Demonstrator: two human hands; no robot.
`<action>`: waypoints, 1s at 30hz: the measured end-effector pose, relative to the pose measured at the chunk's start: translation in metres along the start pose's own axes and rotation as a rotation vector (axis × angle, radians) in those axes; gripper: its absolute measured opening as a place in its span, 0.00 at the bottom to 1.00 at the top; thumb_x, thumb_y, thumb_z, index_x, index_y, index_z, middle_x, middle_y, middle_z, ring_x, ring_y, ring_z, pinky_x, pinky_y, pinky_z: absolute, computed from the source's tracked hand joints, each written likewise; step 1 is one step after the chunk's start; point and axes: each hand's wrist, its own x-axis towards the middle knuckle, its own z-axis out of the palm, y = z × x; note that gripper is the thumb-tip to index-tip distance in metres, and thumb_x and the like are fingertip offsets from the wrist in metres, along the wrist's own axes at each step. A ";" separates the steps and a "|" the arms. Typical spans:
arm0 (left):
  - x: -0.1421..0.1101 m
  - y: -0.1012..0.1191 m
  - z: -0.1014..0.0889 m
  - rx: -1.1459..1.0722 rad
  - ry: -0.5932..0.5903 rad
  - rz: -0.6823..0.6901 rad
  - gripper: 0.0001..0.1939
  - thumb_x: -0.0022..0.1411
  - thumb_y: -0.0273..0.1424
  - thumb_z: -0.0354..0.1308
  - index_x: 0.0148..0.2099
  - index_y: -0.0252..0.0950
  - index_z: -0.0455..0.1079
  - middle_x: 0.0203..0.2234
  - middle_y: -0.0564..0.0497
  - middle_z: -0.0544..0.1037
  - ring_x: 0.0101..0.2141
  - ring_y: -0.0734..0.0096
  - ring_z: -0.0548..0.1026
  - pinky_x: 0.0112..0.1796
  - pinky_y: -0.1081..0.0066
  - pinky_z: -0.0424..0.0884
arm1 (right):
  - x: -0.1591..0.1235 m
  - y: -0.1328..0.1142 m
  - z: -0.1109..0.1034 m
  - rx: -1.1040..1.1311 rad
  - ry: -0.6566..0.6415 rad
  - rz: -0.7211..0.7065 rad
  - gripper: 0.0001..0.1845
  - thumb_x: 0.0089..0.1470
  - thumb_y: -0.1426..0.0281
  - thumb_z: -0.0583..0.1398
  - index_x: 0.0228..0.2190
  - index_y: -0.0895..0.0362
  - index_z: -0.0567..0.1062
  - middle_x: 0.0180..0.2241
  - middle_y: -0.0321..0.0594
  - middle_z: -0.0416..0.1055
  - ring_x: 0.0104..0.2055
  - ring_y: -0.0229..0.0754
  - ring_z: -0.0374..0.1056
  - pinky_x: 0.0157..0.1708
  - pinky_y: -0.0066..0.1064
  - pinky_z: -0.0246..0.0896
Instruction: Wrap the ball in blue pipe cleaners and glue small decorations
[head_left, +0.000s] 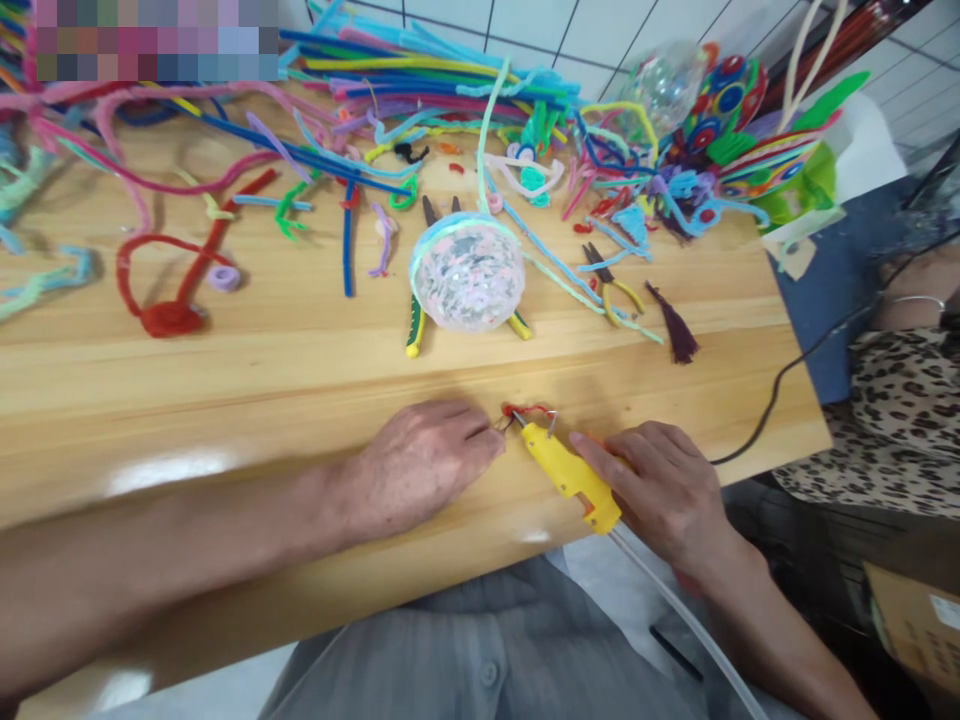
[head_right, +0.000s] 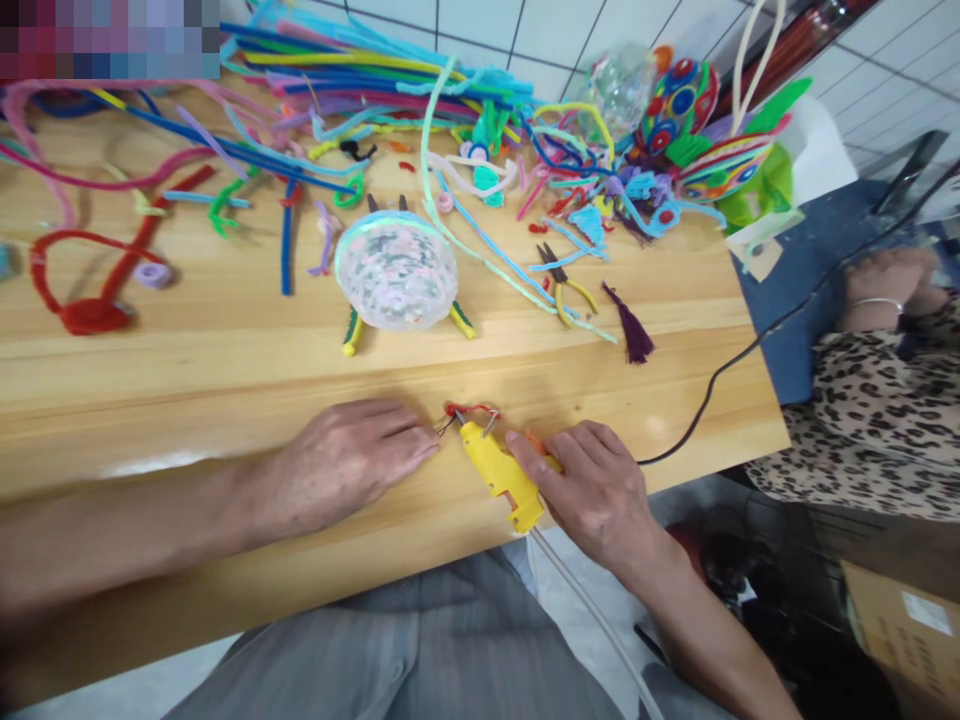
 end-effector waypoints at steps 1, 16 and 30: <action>0.000 0.000 0.000 0.007 0.002 0.003 0.11 0.73 0.22 0.50 0.41 0.34 0.73 0.32 0.48 0.79 0.33 0.64 0.78 0.35 0.66 0.78 | 0.000 0.000 0.000 -0.013 -0.001 -0.006 0.24 0.69 0.77 0.56 0.62 0.51 0.70 0.31 0.38 0.73 0.32 0.43 0.67 0.37 0.37 0.61; 0.001 0.000 0.006 0.060 0.073 -0.048 0.09 0.74 0.24 0.51 0.45 0.32 0.72 0.33 0.48 0.81 0.33 0.64 0.80 0.34 0.66 0.79 | -0.004 0.001 0.004 -0.016 0.027 -0.006 0.23 0.69 0.78 0.56 0.62 0.53 0.71 0.32 0.39 0.73 0.34 0.43 0.67 0.39 0.37 0.61; 0.007 0.002 0.002 0.154 -0.097 -0.084 0.15 0.72 0.20 0.49 0.56 0.29 0.71 0.37 0.46 0.81 0.35 0.62 0.81 0.36 0.63 0.79 | -0.004 0.003 0.008 -0.059 0.045 -0.043 0.14 0.71 0.78 0.55 0.54 0.61 0.74 0.32 0.40 0.73 0.34 0.42 0.66 0.41 0.37 0.60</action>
